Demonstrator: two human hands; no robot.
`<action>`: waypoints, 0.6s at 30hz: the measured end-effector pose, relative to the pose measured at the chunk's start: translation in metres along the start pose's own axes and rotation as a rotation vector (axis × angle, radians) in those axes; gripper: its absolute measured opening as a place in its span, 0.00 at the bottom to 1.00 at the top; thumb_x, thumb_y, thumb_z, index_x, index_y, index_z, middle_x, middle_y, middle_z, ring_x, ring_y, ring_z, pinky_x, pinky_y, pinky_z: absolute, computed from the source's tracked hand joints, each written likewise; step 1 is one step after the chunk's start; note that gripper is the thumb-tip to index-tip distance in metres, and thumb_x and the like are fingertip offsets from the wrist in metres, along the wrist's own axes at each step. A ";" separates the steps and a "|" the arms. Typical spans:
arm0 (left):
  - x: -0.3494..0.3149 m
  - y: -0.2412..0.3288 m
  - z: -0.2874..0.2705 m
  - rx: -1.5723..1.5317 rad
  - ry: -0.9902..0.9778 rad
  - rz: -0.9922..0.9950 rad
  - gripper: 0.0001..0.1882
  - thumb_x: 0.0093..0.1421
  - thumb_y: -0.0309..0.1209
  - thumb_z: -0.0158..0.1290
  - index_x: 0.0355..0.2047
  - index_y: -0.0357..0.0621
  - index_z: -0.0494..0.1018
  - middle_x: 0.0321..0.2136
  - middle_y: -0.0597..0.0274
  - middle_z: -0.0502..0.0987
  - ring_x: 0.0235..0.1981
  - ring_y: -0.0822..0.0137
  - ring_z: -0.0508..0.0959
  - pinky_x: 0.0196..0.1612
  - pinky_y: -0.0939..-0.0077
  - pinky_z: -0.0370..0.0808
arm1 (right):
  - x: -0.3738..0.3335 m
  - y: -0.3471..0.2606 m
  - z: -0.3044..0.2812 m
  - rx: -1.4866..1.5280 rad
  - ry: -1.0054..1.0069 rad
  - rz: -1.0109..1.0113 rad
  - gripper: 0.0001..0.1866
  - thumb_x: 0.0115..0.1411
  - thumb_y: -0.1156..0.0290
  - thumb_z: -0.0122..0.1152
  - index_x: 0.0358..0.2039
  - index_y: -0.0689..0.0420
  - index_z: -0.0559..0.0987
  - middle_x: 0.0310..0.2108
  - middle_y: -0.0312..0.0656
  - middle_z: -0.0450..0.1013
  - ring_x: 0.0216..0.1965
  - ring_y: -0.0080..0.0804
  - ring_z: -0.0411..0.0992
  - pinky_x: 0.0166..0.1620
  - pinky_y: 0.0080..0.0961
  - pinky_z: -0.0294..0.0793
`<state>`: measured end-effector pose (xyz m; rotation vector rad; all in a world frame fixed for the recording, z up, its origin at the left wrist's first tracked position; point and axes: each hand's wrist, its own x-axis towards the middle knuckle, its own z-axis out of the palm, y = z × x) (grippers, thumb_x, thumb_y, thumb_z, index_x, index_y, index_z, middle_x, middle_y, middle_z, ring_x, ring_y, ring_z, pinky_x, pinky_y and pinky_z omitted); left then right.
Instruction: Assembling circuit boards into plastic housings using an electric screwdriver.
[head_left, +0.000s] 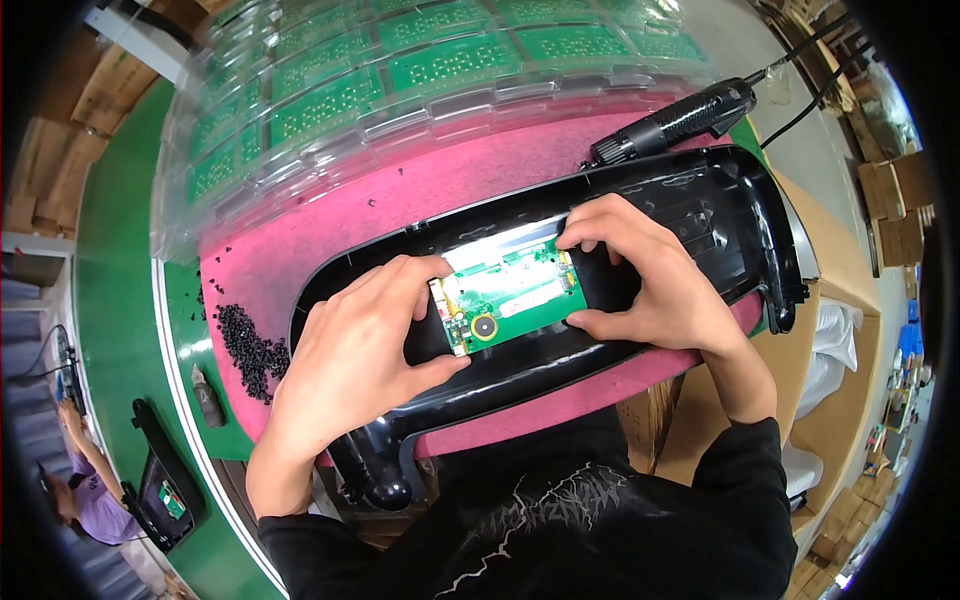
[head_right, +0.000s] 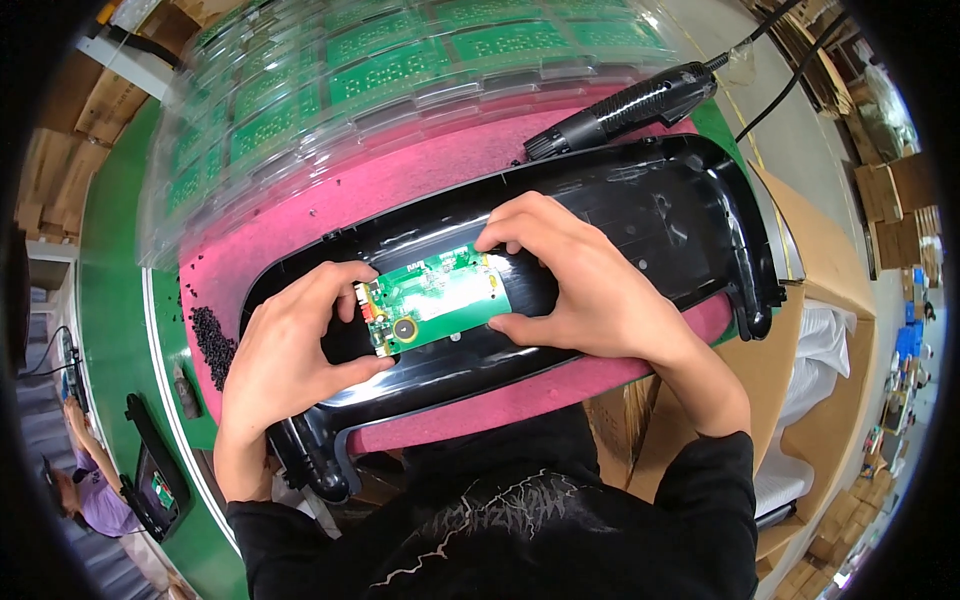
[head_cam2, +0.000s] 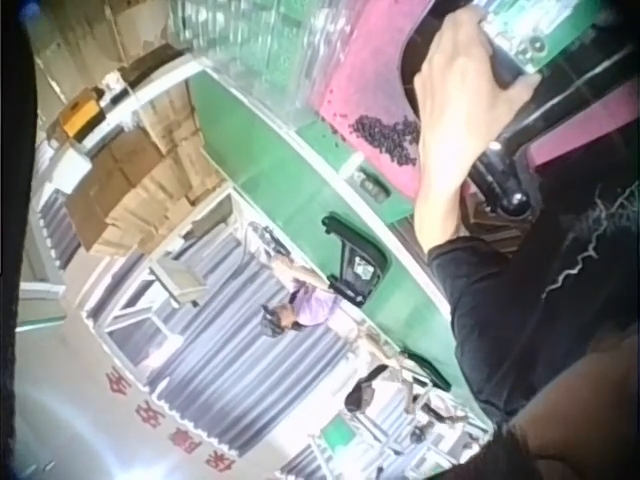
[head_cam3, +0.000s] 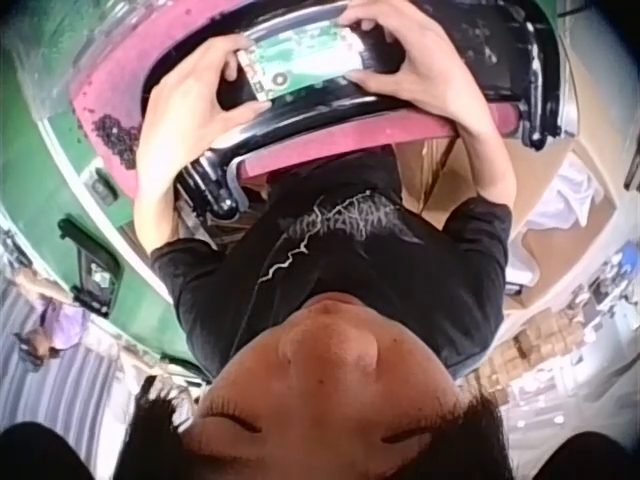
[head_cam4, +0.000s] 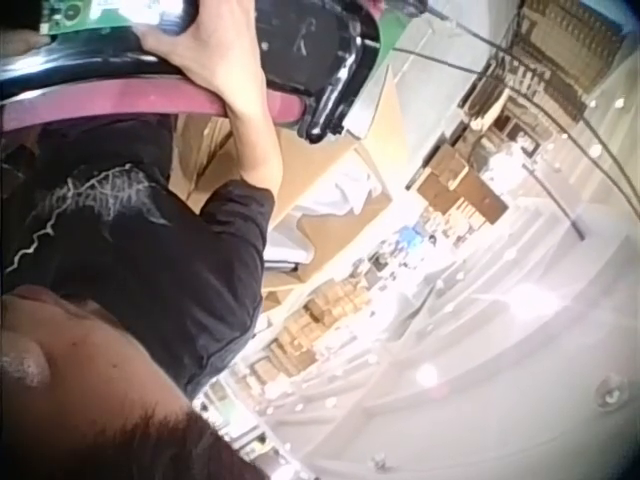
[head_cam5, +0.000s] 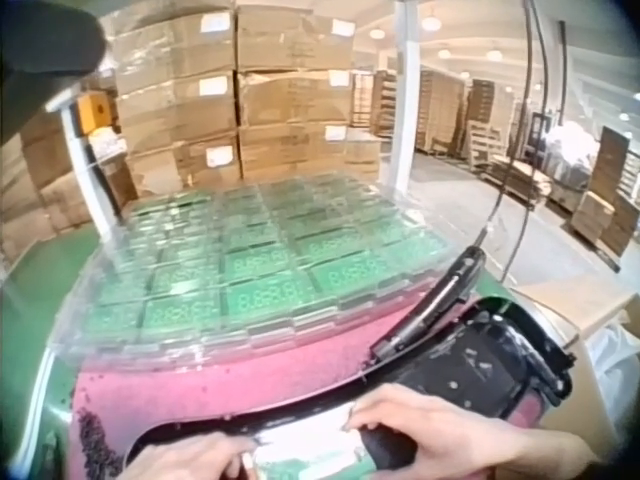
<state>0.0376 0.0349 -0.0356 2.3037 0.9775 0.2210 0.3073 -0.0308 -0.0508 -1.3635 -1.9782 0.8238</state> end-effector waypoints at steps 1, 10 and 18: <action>0.000 0.000 -0.001 0.000 0.003 -0.005 0.34 0.39 0.31 0.69 0.49 0.43 0.71 0.26 0.61 0.68 0.27 0.61 0.73 0.33 0.68 0.72 | 0.000 -0.001 0.000 0.001 -0.004 -0.003 0.30 0.41 0.77 0.73 0.47 0.59 0.72 0.46 0.46 0.68 0.42 0.41 0.71 0.47 0.31 0.74; -0.009 -0.009 -0.003 0.022 0.052 0.085 0.34 0.40 0.31 0.69 0.50 0.45 0.69 0.30 0.61 0.70 0.33 0.58 0.75 0.34 0.64 0.73 | 0.007 -0.005 0.004 -0.036 -0.011 0.008 0.29 0.41 0.77 0.73 0.47 0.58 0.72 0.47 0.44 0.68 0.43 0.38 0.70 0.46 0.29 0.72; -0.020 -0.020 -0.015 -0.096 0.250 0.148 0.26 0.47 0.31 0.68 0.45 0.38 0.72 0.28 0.56 0.76 0.29 0.59 0.79 0.33 0.67 0.76 | -0.001 -0.023 -0.003 -0.066 0.167 0.077 0.35 0.41 0.76 0.70 0.54 0.61 0.71 0.48 0.41 0.68 0.44 0.31 0.67 0.47 0.26 0.68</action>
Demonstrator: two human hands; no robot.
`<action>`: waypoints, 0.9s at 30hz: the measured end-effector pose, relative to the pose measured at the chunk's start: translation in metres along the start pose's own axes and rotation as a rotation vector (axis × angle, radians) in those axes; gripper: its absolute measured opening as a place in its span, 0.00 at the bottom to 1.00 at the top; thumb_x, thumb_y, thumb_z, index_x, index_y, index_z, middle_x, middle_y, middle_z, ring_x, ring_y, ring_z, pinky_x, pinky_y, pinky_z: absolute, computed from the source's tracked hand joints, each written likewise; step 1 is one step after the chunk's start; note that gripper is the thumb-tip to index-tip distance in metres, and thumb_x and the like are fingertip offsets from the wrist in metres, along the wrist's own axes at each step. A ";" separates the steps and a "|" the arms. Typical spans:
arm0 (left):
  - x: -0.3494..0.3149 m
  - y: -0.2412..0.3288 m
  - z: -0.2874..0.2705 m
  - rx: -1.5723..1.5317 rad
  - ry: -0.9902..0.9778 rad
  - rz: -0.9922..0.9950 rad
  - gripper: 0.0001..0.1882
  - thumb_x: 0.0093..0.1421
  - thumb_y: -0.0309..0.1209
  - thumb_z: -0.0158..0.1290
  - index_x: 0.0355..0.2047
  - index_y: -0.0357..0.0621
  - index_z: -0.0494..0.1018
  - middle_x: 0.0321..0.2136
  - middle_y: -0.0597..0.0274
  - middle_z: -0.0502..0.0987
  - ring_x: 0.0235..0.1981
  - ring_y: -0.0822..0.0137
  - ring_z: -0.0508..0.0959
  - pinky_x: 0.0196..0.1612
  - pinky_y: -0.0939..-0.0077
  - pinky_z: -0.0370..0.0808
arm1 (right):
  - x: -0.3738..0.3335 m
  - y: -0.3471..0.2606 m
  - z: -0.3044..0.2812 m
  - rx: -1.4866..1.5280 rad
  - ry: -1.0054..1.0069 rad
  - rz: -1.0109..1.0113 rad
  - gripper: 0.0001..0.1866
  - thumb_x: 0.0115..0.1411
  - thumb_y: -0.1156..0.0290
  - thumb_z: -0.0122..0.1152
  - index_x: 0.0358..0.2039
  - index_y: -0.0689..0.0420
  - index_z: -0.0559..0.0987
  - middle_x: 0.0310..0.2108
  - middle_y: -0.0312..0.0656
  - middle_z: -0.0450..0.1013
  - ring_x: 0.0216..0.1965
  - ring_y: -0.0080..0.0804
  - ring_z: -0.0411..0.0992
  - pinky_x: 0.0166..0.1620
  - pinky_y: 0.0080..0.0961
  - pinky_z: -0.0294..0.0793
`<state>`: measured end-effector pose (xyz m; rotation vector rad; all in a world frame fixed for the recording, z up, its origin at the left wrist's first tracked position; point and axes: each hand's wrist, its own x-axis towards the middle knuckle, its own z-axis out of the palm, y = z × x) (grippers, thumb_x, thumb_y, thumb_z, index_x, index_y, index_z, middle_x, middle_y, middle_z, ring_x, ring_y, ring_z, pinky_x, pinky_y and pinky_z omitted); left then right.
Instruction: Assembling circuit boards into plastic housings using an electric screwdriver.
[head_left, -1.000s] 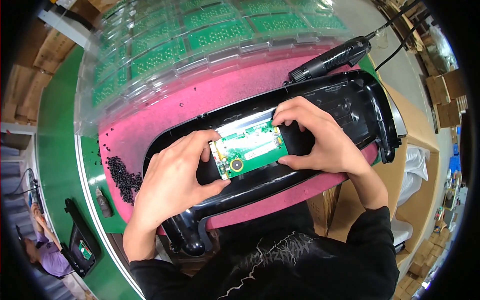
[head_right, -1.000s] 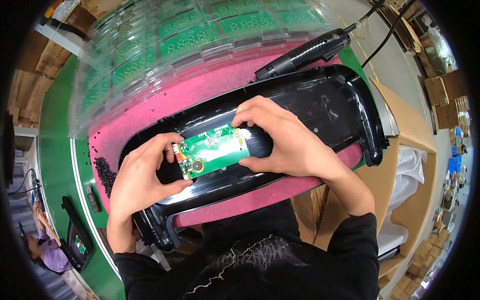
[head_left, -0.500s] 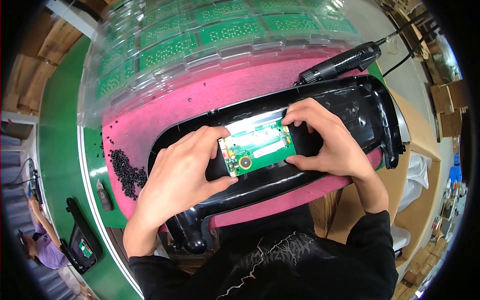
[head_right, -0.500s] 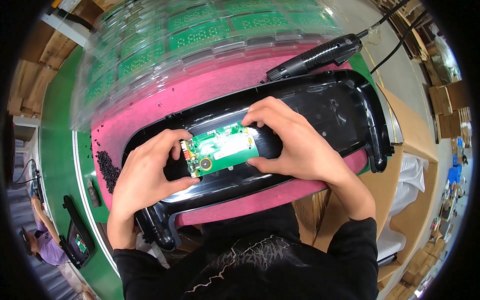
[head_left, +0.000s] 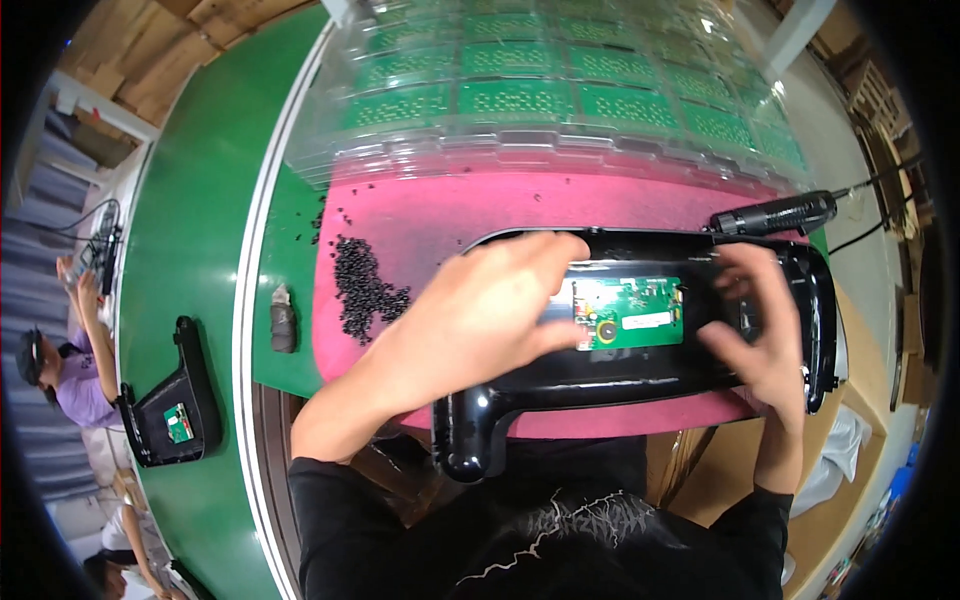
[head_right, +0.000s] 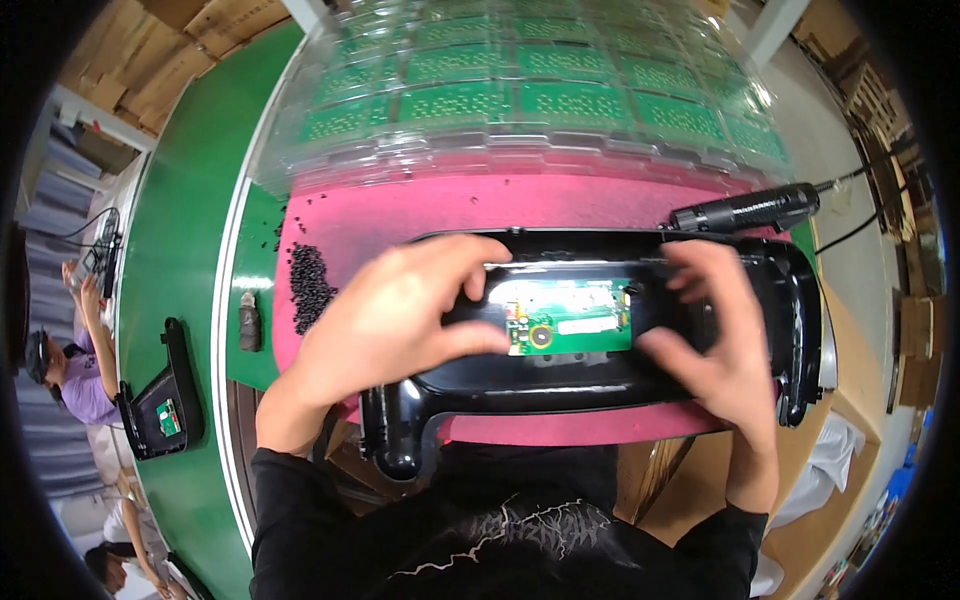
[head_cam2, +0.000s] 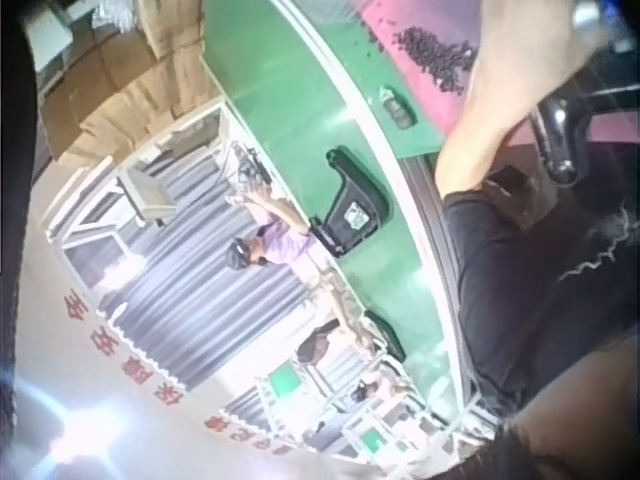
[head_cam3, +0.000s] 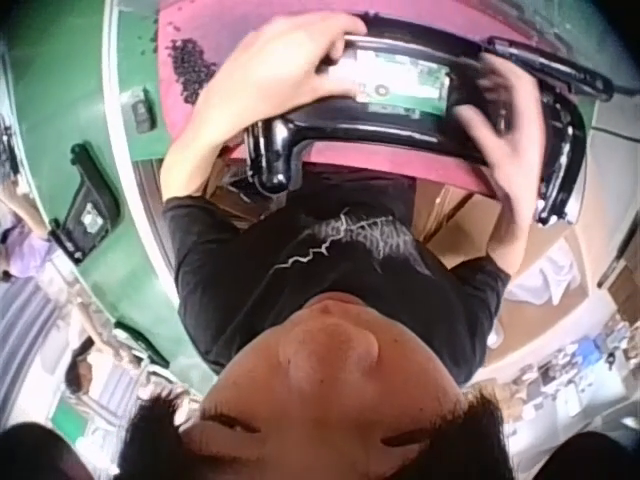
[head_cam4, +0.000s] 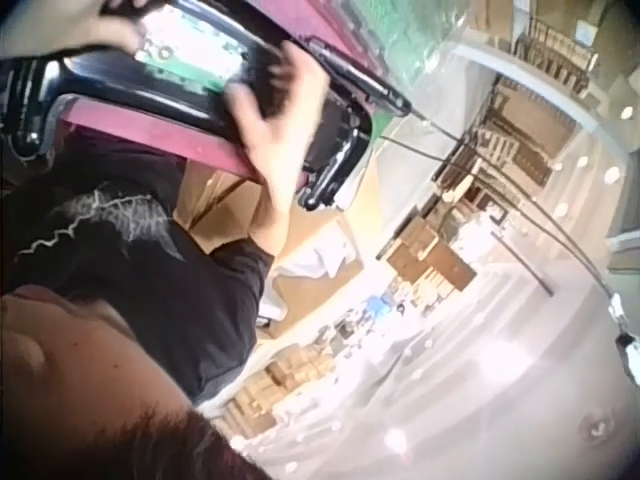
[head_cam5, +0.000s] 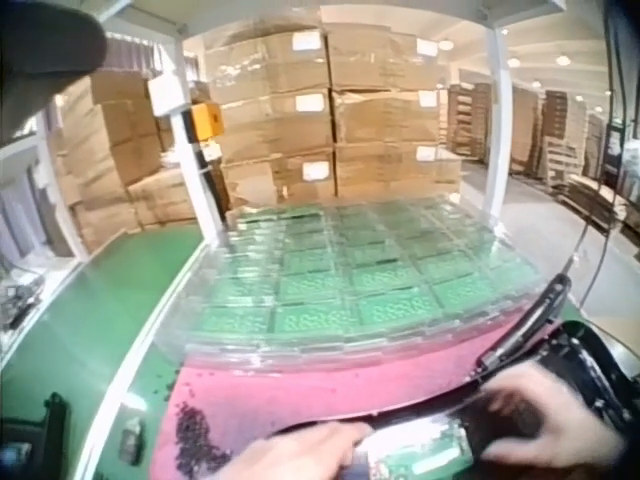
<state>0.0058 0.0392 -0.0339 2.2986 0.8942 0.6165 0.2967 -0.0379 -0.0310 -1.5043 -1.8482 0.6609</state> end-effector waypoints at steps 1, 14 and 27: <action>0.003 -0.006 -0.009 -0.037 0.030 -0.023 0.21 0.49 0.30 0.67 0.41 0.37 0.74 0.24 0.56 0.76 0.26 0.60 0.79 0.31 0.69 0.76 | -0.001 0.004 -0.013 0.000 0.097 0.061 0.31 0.46 0.73 0.67 0.54 0.60 0.72 0.48 0.39 0.68 0.46 0.28 0.67 0.50 0.24 0.65; -0.014 -0.086 -0.085 0.427 -0.059 -0.877 0.15 0.46 0.26 0.67 0.32 0.31 0.76 0.30 0.45 0.80 0.35 0.53 0.81 0.39 0.64 0.77 | 0.057 0.127 -0.127 0.166 0.335 0.511 0.23 0.65 0.60 0.59 0.59 0.47 0.68 0.49 0.36 0.67 0.43 0.23 0.69 0.42 0.21 0.71; -0.006 -0.083 -0.079 0.265 0.232 -0.580 0.07 0.47 0.15 0.57 0.28 0.31 0.80 0.21 0.50 0.80 0.25 0.63 0.82 0.30 0.72 0.77 | 0.107 0.026 -0.002 1.055 0.485 0.000 0.20 0.71 0.55 0.47 0.51 0.59 0.67 0.40 0.41 0.70 0.42 0.33 0.69 0.50 0.30 0.69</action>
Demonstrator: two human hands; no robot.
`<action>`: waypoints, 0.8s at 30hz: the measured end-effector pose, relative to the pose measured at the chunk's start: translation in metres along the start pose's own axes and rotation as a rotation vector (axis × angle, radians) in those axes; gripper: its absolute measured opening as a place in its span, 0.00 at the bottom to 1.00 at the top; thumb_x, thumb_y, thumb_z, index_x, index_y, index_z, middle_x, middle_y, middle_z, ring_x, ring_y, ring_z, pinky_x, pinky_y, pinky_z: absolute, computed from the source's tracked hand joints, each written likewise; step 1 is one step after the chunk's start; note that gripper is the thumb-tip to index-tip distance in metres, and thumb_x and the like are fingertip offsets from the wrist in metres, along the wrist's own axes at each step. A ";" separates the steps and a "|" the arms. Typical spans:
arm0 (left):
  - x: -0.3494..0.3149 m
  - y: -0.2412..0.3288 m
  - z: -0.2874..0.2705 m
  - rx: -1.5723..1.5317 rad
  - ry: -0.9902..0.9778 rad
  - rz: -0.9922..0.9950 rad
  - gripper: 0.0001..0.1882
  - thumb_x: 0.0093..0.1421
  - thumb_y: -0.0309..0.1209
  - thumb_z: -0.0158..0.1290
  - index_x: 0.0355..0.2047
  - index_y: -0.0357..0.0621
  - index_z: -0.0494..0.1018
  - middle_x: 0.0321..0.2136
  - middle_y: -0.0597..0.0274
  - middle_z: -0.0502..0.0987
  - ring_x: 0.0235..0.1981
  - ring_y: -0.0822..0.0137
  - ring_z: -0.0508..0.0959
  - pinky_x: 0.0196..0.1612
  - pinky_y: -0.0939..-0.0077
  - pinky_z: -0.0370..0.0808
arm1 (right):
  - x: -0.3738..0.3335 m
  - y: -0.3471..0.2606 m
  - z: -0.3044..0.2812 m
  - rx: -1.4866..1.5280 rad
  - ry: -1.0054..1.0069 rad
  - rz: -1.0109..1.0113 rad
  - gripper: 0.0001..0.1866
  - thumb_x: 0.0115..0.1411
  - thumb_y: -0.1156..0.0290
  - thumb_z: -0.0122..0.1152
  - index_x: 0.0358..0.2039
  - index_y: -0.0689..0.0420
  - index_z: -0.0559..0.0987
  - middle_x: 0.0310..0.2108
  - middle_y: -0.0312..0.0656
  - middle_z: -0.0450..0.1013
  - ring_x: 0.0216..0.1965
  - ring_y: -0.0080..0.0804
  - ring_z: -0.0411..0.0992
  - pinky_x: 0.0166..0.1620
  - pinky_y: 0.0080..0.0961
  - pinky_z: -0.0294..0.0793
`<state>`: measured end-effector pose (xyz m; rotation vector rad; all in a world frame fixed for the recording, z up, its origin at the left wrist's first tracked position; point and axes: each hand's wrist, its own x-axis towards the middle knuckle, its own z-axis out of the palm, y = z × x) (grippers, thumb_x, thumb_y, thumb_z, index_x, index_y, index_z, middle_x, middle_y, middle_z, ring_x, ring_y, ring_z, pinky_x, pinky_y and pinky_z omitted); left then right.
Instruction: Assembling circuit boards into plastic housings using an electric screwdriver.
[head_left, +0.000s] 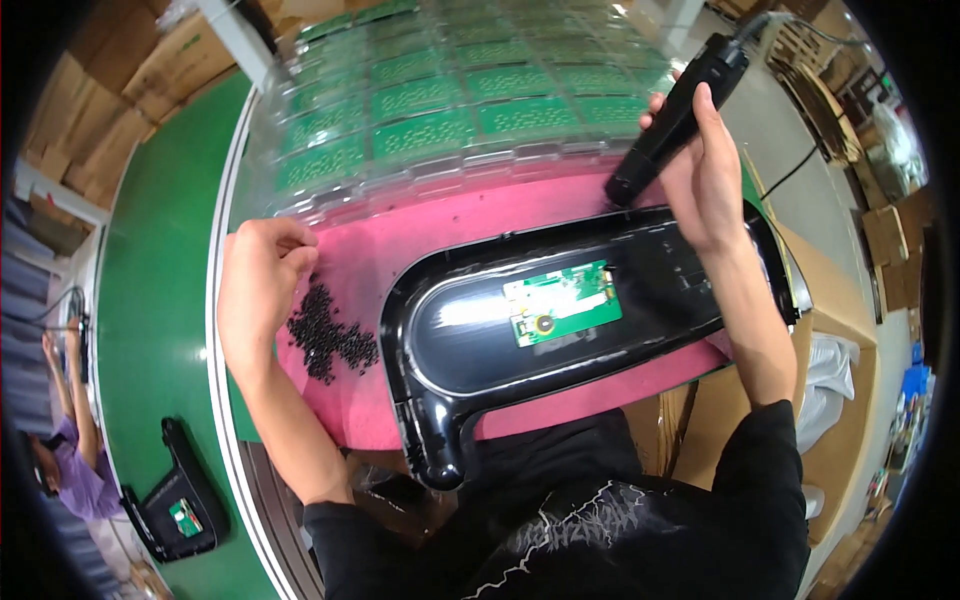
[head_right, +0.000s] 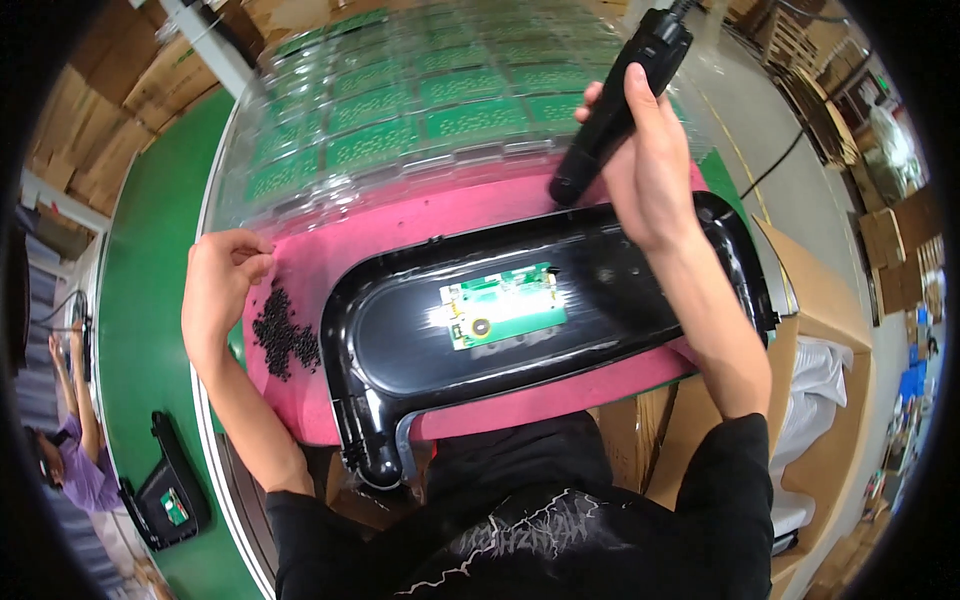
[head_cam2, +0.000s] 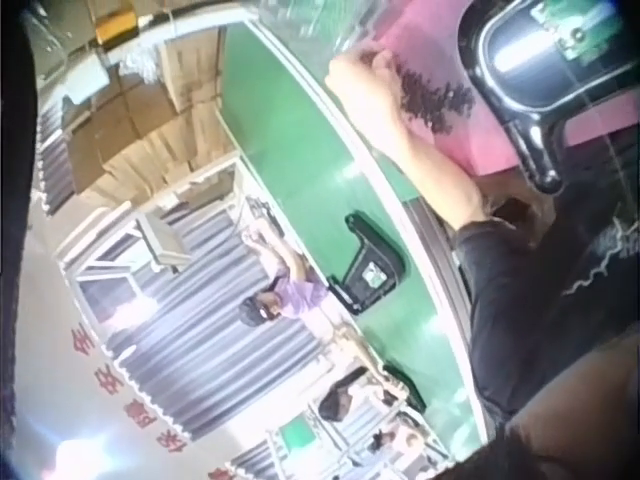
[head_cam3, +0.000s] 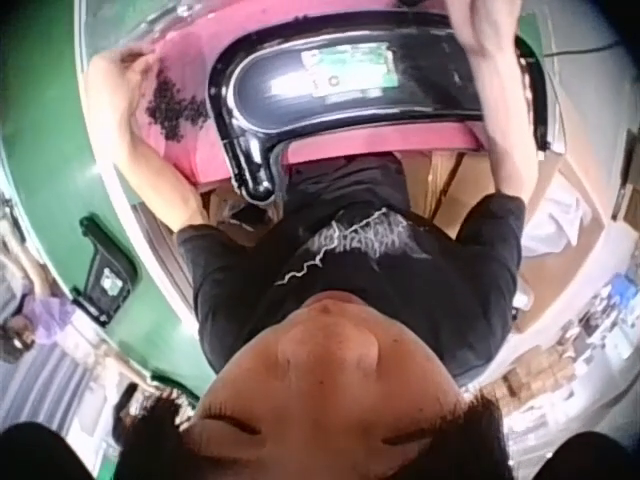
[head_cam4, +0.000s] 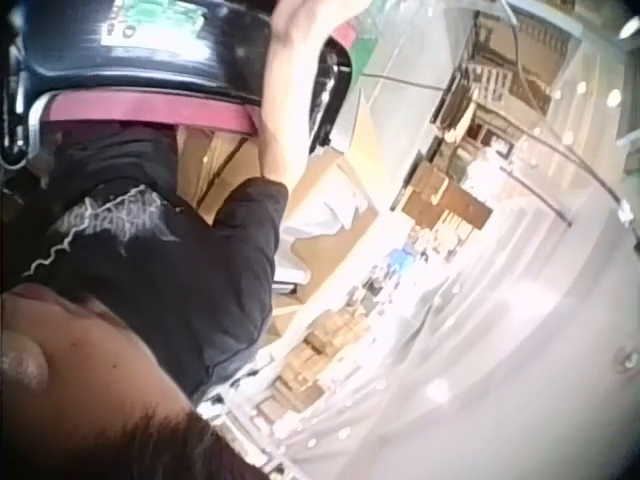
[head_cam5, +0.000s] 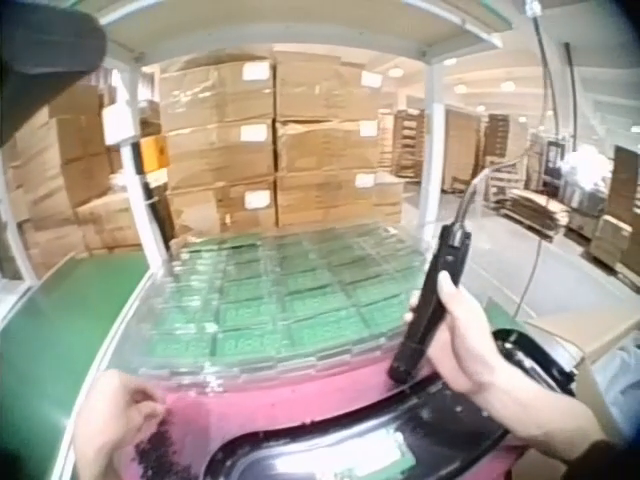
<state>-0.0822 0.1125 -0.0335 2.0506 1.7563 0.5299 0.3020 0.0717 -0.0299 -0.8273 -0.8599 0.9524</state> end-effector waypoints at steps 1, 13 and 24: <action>0.000 0.014 0.002 -0.145 0.039 0.074 0.07 0.48 0.16 0.58 0.29 0.31 0.80 0.23 0.51 0.81 0.25 0.66 0.82 0.31 0.74 0.77 | -0.003 -0.003 0.009 0.079 -0.024 -0.043 0.19 0.69 0.53 0.51 0.47 0.56 0.68 0.36 0.39 0.70 0.37 0.29 0.69 0.44 0.27 0.70; -0.038 0.095 0.065 -1.079 -0.400 0.301 0.08 0.52 0.15 0.61 0.33 0.32 0.81 0.31 0.54 0.82 0.31 0.69 0.81 0.36 0.78 0.78 | -0.065 -0.021 0.072 0.491 -0.240 -0.038 0.29 0.63 0.38 0.48 0.46 0.52 0.69 0.16 0.25 0.59 0.16 0.15 0.56 0.31 0.21 0.61; -0.035 0.093 0.070 -0.894 -0.399 0.360 0.10 0.58 0.17 0.57 0.41 0.31 0.75 0.30 0.55 0.83 0.34 0.68 0.84 0.40 0.77 0.81 | -0.075 -0.040 0.052 0.395 -0.414 -0.213 0.26 0.55 0.48 0.62 0.43 0.52 0.67 0.15 0.26 0.65 0.15 0.18 0.66 0.30 0.21 0.67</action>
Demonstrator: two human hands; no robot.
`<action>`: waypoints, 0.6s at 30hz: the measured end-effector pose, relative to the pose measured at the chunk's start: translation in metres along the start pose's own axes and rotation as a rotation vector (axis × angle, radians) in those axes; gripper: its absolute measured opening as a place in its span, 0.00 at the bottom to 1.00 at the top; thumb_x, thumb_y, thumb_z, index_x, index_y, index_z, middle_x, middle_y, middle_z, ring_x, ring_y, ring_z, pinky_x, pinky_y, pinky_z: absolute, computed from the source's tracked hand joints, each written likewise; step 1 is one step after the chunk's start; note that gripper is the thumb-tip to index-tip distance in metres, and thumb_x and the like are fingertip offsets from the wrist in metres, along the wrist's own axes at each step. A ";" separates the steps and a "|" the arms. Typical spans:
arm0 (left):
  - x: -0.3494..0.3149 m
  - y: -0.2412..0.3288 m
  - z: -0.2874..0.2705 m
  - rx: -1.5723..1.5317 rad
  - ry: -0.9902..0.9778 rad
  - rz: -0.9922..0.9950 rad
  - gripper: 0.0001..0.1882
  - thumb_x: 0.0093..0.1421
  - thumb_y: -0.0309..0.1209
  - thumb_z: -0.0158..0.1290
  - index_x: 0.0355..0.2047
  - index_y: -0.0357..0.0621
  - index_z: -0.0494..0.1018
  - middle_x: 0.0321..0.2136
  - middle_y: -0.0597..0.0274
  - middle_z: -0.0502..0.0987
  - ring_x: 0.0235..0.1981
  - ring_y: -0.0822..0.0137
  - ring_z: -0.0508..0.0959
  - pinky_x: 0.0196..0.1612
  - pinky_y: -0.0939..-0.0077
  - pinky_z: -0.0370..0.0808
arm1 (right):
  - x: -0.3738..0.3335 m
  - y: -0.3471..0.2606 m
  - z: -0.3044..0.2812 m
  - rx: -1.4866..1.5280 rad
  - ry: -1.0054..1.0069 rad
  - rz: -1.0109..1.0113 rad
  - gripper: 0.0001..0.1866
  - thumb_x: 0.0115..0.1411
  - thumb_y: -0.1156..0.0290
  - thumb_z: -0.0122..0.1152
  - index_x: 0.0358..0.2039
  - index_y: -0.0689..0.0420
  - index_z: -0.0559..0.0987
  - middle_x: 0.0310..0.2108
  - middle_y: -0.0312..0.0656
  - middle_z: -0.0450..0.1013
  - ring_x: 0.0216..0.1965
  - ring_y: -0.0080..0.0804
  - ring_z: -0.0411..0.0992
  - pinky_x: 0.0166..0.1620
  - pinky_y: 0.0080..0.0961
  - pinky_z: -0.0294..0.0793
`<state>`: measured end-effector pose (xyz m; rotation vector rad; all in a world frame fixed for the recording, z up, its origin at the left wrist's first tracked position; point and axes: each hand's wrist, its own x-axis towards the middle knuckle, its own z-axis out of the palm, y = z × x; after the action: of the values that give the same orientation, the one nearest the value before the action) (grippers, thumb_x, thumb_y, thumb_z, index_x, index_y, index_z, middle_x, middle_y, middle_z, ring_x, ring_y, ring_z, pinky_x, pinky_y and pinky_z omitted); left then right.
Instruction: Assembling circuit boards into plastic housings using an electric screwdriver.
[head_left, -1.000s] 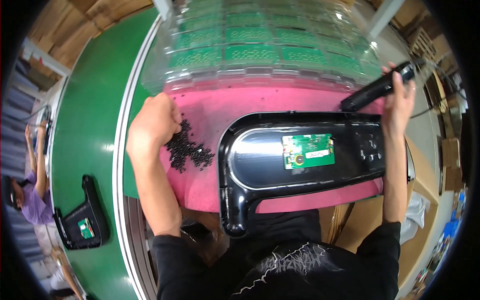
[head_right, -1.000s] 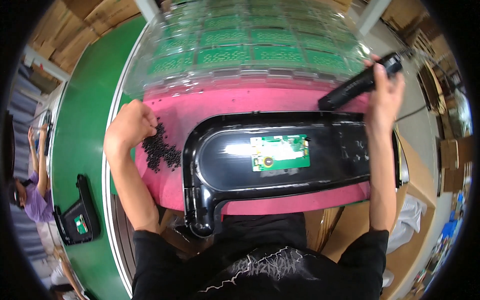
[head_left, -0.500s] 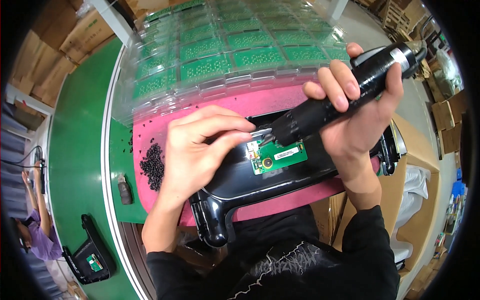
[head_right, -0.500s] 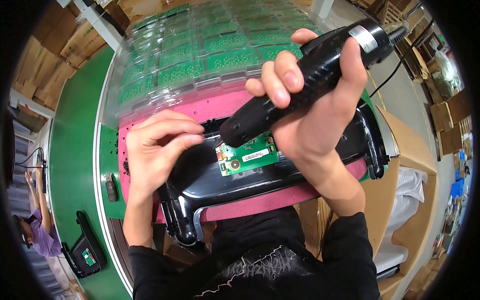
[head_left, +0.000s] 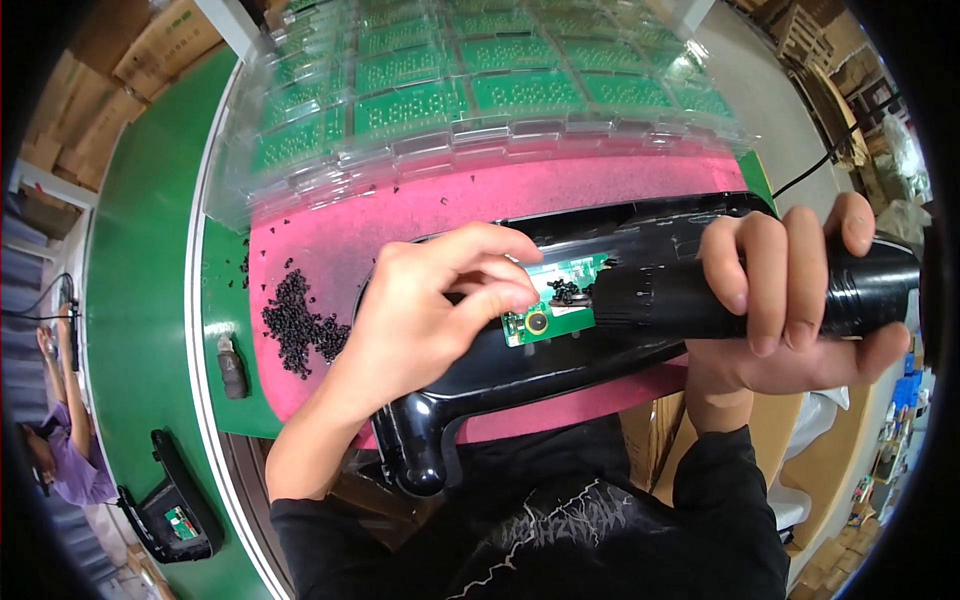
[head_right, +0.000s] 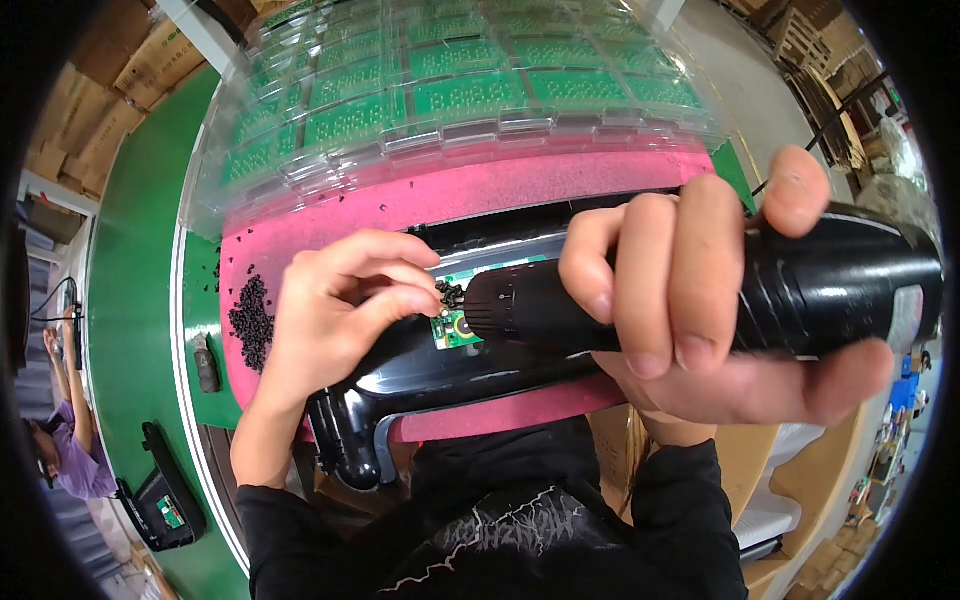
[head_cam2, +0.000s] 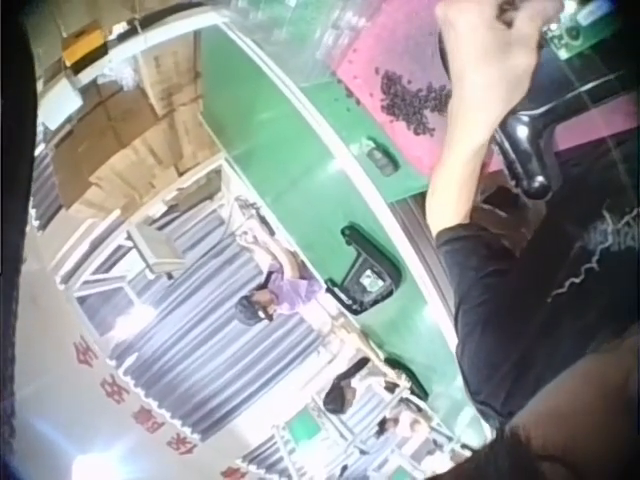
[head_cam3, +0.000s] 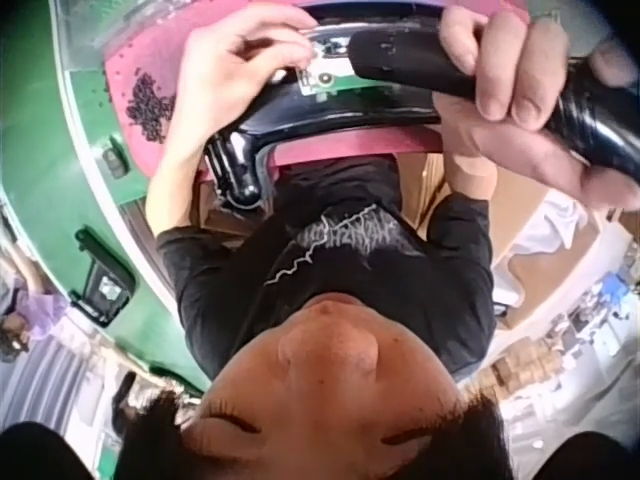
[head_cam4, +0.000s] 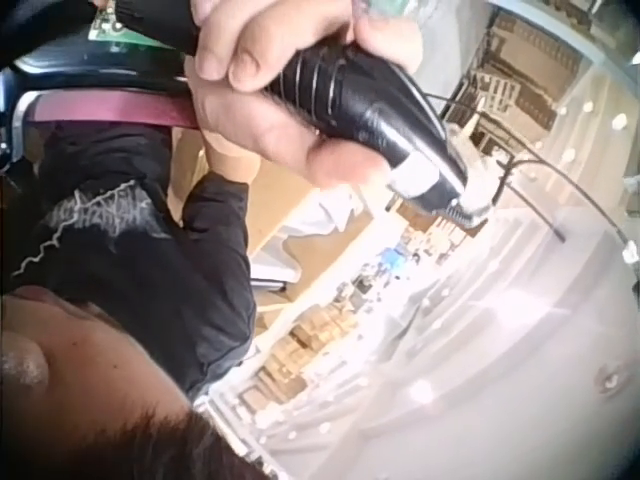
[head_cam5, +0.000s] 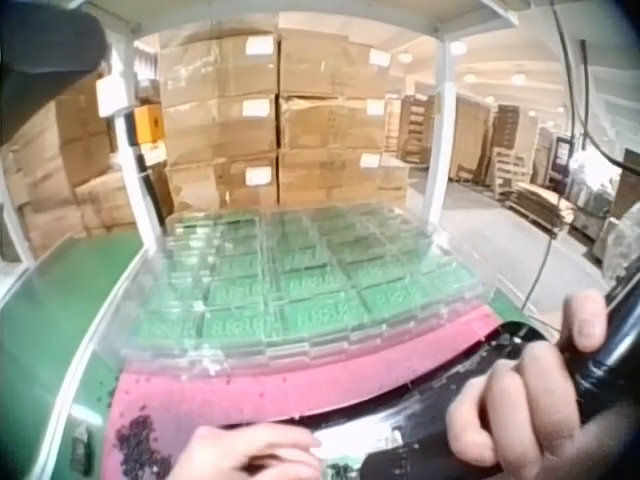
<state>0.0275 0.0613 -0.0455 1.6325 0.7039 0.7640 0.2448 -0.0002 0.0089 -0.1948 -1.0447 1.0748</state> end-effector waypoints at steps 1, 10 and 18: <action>0.001 -0.003 0.001 0.081 -0.061 0.134 0.12 0.56 0.17 0.58 0.41 0.32 0.72 0.28 0.55 0.82 0.32 0.67 0.84 0.37 0.77 0.81 | -0.001 -0.001 0.001 -0.012 0.005 -0.015 0.26 0.54 0.48 0.63 0.43 0.52 0.67 0.15 0.26 0.66 0.15 0.18 0.66 0.29 0.21 0.67; -0.002 0.001 0.005 0.154 -0.038 0.258 0.16 0.51 0.19 0.64 0.38 0.36 0.71 0.28 0.58 0.80 0.30 0.68 0.83 0.35 0.76 0.80 | -0.003 0.014 0.001 0.037 -0.033 -0.057 0.27 0.54 0.47 0.63 0.43 0.53 0.67 0.15 0.27 0.69 0.13 0.17 0.67 0.25 0.21 0.70; -0.001 -0.003 0.006 0.316 -0.002 0.362 0.17 0.48 0.25 0.67 0.36 0.34 0.74 0.29 0.59 0.81 0.29 0.65 0.83 0.34 0.76 0.80 | -0.003 0.020 -0.003 -0.018 -0.178 -0.084 0.29 0.58 0.44 0.63 0.46 0.53 0.66 0.16 0.26 0.70 0.16 0.16 0.69 0.24 0.20 0.69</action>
<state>0.0316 0.0577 -0.0495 2.0831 0.5519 0.9423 0.2341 0.0088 -0.0061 -0.0692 -1.2121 1.0208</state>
